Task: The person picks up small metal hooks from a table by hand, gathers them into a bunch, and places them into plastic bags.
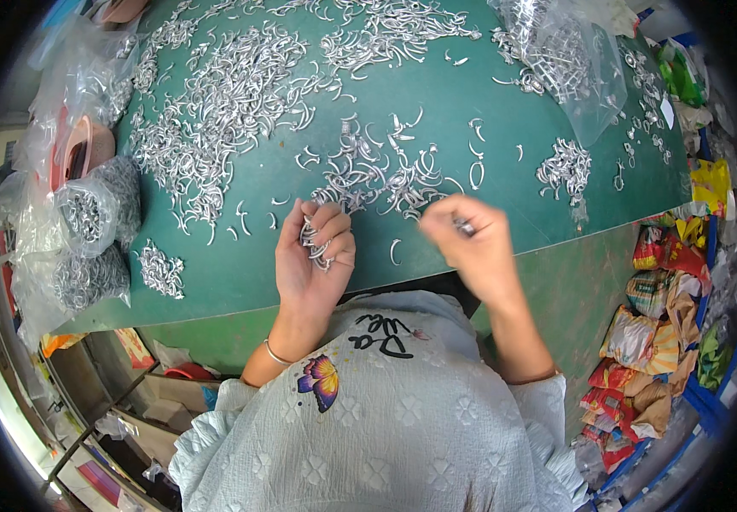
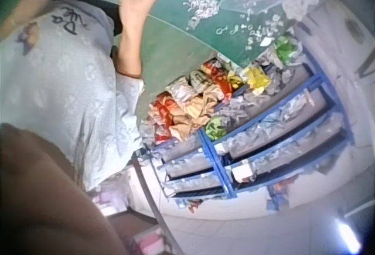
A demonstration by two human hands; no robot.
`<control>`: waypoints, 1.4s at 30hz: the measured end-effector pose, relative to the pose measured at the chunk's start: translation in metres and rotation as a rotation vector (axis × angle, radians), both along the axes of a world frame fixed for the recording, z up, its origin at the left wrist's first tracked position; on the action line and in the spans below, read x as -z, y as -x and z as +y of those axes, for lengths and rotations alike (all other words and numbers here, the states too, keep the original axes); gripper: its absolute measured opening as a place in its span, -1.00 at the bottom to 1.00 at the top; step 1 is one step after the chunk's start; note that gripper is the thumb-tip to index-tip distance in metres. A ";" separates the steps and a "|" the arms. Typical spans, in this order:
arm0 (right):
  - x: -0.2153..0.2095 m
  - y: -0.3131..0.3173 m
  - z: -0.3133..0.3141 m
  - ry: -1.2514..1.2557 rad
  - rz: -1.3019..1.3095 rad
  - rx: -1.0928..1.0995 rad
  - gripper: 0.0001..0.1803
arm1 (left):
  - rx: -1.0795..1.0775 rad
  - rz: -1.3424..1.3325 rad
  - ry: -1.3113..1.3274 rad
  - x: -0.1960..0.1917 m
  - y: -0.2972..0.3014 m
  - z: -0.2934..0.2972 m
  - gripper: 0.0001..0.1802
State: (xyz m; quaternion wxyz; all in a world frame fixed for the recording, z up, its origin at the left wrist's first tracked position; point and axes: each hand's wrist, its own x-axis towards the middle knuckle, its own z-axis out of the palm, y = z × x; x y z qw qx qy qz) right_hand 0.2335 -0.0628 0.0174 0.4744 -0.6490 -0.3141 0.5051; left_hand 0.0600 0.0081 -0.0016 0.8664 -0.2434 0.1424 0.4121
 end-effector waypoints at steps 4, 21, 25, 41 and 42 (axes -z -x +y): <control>0.008 0.028 -0.005 -0.267 -0.857 -0.267 -0.75 | 0.042 -0.004 -0.048 0.001 0.002 -0.007 -0.70; 0.012 -0.049 -0.009 -0.409 1.089 0.200 -0.89 | 0.086 0.003 -0.055 0.004 0.004 -0.010 -0.67; 0.009 -0.070 -0.004 -0.310 0.799 0.295 -0.85 | 0.200 0.109 -0.104 0.000 0.003 -0.012 -0.66; 0.013 -0.081 0.006 -0.298 0.845 0.130 -0.91 | 0.387 0.217 -0.217 0.002 0.002 -0.014 -0.66; 0.013 -0.082 0.005 -0.331 0.901 0.147 -0.91 | 0.393 0.218 -0.220 0.000 0.001 -0.014 -0.66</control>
